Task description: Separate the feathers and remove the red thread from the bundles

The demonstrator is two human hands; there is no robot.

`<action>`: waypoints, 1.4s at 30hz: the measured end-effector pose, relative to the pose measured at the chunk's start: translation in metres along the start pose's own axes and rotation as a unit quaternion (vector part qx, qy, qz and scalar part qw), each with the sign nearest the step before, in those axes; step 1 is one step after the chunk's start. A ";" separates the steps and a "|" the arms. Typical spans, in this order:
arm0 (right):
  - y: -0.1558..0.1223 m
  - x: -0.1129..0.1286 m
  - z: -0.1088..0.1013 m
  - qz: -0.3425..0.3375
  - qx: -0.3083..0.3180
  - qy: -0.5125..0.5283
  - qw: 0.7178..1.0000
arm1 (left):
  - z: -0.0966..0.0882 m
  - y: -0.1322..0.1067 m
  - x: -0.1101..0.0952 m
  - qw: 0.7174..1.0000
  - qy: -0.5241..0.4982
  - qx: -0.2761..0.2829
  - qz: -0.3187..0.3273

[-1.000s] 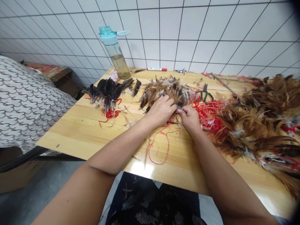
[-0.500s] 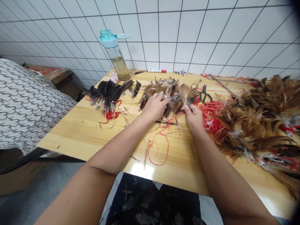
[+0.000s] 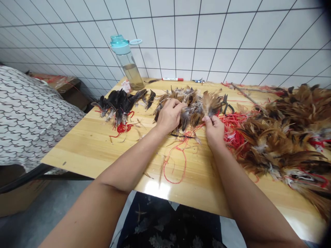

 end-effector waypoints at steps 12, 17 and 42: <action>-0.007 0.003 0.006 0.004 0.052 -0.054 0.997 | 0.017 0.002 0.012 0.997 0.021 0.063 0.042; -0.007 0.003 0.006 0.006 0.051 -0.047 0.998 | 0.002 0.003 0.013 0.995 -0.098 -0.018 -0.018; -0.007 0.005 0.019 -0.014 0.136 0.034 0.990 | 0.022 -0.004 -0.022 0.804 -0.523 0.103 -0.264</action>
Point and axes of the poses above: each hand's wrist, its own y-axis towards the middle knuckle, its own z-axis out of the palm, x = y × z, the point moved 2 cm from there along y, towards the middle knuckle
